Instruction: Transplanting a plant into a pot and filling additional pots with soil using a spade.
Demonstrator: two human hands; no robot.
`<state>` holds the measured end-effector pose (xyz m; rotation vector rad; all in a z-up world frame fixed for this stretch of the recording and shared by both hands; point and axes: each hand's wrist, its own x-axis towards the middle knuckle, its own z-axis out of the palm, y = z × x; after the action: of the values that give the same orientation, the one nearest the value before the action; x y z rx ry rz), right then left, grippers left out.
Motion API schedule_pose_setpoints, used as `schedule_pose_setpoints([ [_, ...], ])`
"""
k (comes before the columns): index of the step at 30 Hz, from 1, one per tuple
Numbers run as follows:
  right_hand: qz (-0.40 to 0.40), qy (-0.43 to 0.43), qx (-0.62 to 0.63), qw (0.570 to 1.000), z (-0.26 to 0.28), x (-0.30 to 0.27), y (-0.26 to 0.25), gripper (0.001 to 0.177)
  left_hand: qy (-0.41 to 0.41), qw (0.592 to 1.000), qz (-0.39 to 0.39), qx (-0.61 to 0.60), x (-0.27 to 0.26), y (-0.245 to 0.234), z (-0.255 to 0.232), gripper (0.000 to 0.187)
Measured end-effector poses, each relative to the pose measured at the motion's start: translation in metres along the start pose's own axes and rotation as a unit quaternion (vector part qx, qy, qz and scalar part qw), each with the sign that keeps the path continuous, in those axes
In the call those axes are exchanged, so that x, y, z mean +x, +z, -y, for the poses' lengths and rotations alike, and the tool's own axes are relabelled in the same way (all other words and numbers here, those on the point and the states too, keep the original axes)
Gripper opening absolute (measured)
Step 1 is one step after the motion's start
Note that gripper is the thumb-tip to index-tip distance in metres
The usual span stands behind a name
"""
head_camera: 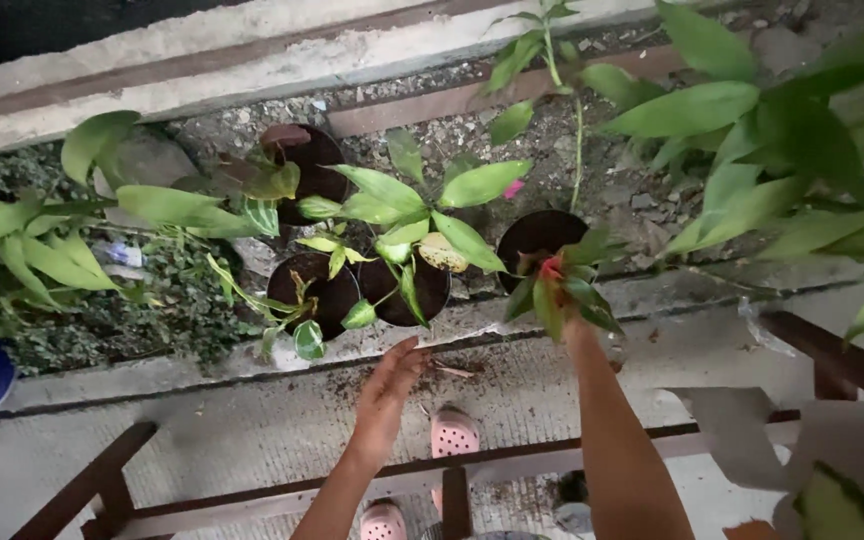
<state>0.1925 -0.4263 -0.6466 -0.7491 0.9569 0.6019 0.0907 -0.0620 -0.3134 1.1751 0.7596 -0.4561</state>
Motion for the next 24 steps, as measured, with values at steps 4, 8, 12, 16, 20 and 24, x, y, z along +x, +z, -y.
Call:
schedule_pose_setpoints([
  [4,-0.006,-0.075,-0.244,0.967,-0.017,0.027,-0.038,0.053,0.002,1.0,-0.008,-0.01,-0.004,0.003,0.003,0.051],
  [8,-0.106,0.125,-0.494,0.854,0.028,-0.057,0.033,0.052,0.034,0.997,0.011,-0.068,-0.008,0.001,0.007,0.048],
  [12,-0.152,0.092,-0.476,0.861,0.056,-0.135,0.1,0.043,0.081,0.994,-0.014,-0.07,-0.024,0.005,-0.014,0.041],
  [16,-0.208,0.034,-0.4,0.892,0.069,-0.179,0.131,0.032,0.061,0.995,-0.082,0.011,-0.067,0.019,-0.078,0.031],
  [20,-0.172,-0.052,-0.372,0.911,0.087,-0.261,0.182,0.028,0.097,0.991,-0.094,0.018,-0.101,0.014,-0.088,0.031],
  [24,-0.12,-0.154,-0.38,0.904,0.09,-0.363,0.238,0.027,0.143,0.984,-0.093,-0.049,-0.139,0.006,-0.095,0.042],
])
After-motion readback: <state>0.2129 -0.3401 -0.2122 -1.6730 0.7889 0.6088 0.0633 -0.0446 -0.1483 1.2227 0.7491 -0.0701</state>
